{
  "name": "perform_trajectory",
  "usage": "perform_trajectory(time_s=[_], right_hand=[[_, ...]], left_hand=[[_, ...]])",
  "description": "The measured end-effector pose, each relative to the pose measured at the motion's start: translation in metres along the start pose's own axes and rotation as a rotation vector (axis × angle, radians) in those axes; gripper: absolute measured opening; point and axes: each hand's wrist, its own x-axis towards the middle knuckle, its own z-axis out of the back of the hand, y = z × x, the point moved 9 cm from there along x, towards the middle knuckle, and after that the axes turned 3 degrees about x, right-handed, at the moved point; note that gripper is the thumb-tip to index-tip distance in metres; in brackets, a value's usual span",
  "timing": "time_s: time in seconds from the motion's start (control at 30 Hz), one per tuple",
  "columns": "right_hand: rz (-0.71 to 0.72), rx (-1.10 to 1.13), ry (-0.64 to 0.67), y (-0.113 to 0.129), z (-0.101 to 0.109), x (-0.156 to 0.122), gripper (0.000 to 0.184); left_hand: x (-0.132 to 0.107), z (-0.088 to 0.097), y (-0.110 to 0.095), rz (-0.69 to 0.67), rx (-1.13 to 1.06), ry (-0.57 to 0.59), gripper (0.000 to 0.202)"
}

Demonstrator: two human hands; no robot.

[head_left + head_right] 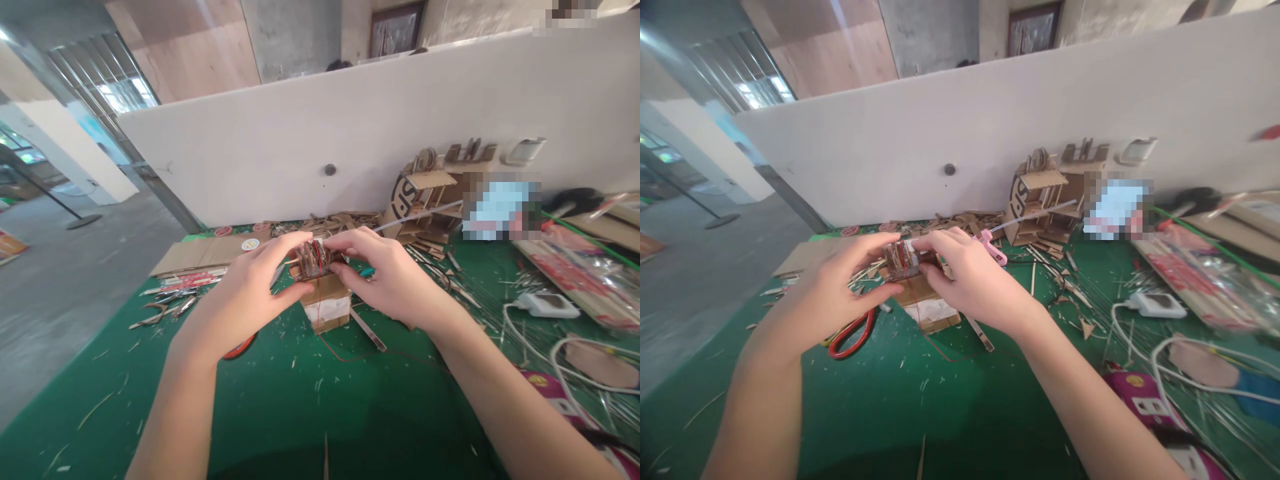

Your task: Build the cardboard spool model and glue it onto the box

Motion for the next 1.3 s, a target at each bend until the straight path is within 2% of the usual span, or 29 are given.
perform_trajectory(time_s=[0.13, 0.27, 0.4, 0.53, 0.67, 0.93, 1.07, 1.17, 1.3], right_hand=[[0.003, -0.05, -0.011, 0.003, 0.002, 0.001, 0.023], [-0.003, -0.041, -0.024, 0.001, 0.003, 0.0, 0.02], [0.001, -0.037, -0.031, 0.001, 0.002, 0.0, 0.021], [0.013, -0.055, -0.026, 0.004, 0.001, 0.001, 0.021], [0.009, -0.058, -0.025, 0.005, 0.001, 0.001, 0.021], [0.001, -0.076, -0.028, 0.005, 0.002, 0.001, 0.02], [-0.006, -0.069, -0.026, 0.003, 0.002, 0.0, 0.02], [0.007, -0.049, -0.014, 0.004, 0.0, 0.0, 0.02], [-0.013, -0.021, -0.018, 0.003, -0.001, 0.0, 0.021]], left_hand=[[0.002, -0.002, 0.002, -0.029, -0.045, -0.008, 0.061], [0.002, 0.0, -0.004, -0.096, -0.053, -0.02, 0.059], [0.002, 0.004, -0.01, -0.129, -0.103, -0.049, 0.049], [0.003, 0.009, -0.012, -0.085, -0.138, -0.126, 0.034], [0.005, 0.008, -0.015, -0.082, -0.142, -0.164, 0.028], [0.004, 0.0, -0.007, -0.044, -0.222, -0.131, 0.045], [0.005, 0.002, -0.018, -0.129, -0.159, -0.123, 0.053], [0.005, 0.004, -0.028, -0.185, -0.12, -0.122, 0.048], [0.008, 0.001, -0.027, -0.137, -0.181, -0.14, 0.04]])
